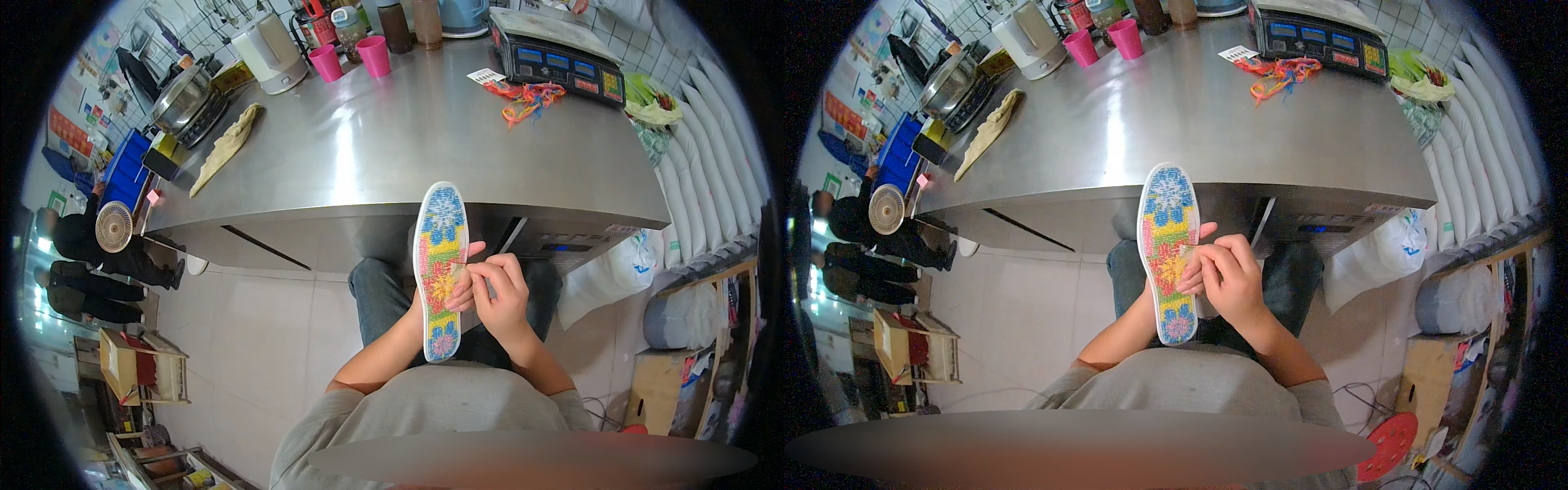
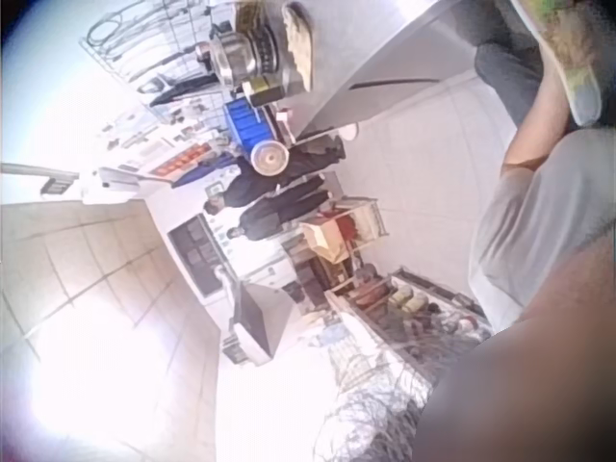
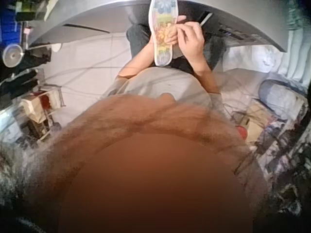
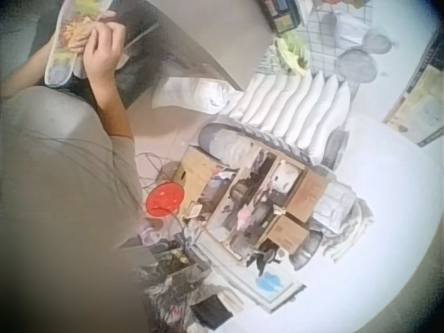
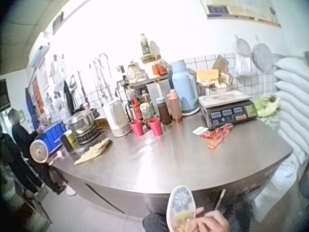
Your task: The person sews a colorful floral insole using a needle and red thread. They repeatedly insert the needle through the insole, pull the thread, and adjust the insole's orientation while seated at a stainless steel counter.
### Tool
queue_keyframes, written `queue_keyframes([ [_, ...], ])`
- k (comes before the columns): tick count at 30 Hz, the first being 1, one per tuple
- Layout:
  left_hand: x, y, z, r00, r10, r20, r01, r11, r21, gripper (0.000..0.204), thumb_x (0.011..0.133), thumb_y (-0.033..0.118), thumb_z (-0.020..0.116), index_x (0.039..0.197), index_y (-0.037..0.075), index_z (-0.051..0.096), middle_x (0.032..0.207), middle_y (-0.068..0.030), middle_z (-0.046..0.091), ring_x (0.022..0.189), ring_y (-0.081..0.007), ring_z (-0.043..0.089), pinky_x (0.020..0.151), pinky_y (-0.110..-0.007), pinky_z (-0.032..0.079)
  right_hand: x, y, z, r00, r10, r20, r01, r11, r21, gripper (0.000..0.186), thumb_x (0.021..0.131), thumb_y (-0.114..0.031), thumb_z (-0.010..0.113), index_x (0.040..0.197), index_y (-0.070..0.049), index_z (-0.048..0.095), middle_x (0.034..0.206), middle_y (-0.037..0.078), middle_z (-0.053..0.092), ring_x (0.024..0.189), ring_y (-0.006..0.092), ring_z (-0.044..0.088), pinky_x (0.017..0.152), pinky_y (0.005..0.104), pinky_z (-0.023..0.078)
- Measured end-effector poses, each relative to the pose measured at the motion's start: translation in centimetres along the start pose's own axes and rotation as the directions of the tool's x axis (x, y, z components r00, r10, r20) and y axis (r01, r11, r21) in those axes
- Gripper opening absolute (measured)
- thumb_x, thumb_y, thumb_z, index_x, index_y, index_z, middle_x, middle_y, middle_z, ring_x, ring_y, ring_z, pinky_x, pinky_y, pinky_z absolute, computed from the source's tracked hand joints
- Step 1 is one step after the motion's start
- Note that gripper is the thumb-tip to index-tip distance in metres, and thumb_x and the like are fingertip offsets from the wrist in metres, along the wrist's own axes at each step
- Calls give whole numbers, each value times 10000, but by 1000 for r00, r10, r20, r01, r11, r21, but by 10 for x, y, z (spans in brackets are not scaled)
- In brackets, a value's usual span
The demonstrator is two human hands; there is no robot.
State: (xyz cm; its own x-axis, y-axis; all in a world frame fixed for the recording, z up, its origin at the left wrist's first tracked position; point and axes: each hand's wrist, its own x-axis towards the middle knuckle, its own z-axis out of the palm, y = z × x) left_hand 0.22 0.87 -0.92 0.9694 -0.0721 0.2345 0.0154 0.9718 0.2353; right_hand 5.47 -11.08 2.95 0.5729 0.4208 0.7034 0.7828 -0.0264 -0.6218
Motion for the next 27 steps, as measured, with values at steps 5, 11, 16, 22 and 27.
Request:
queue_keyframes([
  [5,-2,-4,-9,996,-47,74,53,994,-92,636,926,463,327,1359,0,275,584,-81,492,369,-131,437,345,-239,332,2,-12,-1,990,-139,4,139,983,-119,203,652,41,637,837,-39,611,788,68,493,683,215,531,573,311,448],
  [11,-3,-3,-9,995,-66,73,76,988,-135,676,913,501,314,1363,-1,269,579,-91,489,381,-149,454,351,-245,347,3,-12,1,984,-179,-5,176,972,-155,209,635,32,647,829,-35,610,775,62,488,669,216,518,569,315,439],
  [16,-4,-5,-8,997,-70,32,75,975,-207,734,897,557,268,1365,-9,263,561,-116,486,382,-172,442,354,-263,348,4,-11,0,982,-188,-10,184,968,-169,229,624,34,646,840,-32,611,765,65,491,662,219,518,566,317,436],
  [22,-2,-3,-8,993,-67,95,75,994,-85,624,932,460,313,1352,0,295,581,-78,485,376,-131,454,343,-226,343,3,-10,-1,982,-186,-8,182,969,-166,230,624,35,646,843,-28,611,771,67,498,659,223,519,565,320,436],
  [27,-4,-4,-11,996,-91,21,94,974,-205,721,899,542,279,1355,-18,280,571,-128,488,387,-186,443,364,-273,348,4,-11,-1,982,-187,-10,182,970,-161,229,627,29,650,844,-29,611,773,65,498,662,225,521,570,321,439],
])
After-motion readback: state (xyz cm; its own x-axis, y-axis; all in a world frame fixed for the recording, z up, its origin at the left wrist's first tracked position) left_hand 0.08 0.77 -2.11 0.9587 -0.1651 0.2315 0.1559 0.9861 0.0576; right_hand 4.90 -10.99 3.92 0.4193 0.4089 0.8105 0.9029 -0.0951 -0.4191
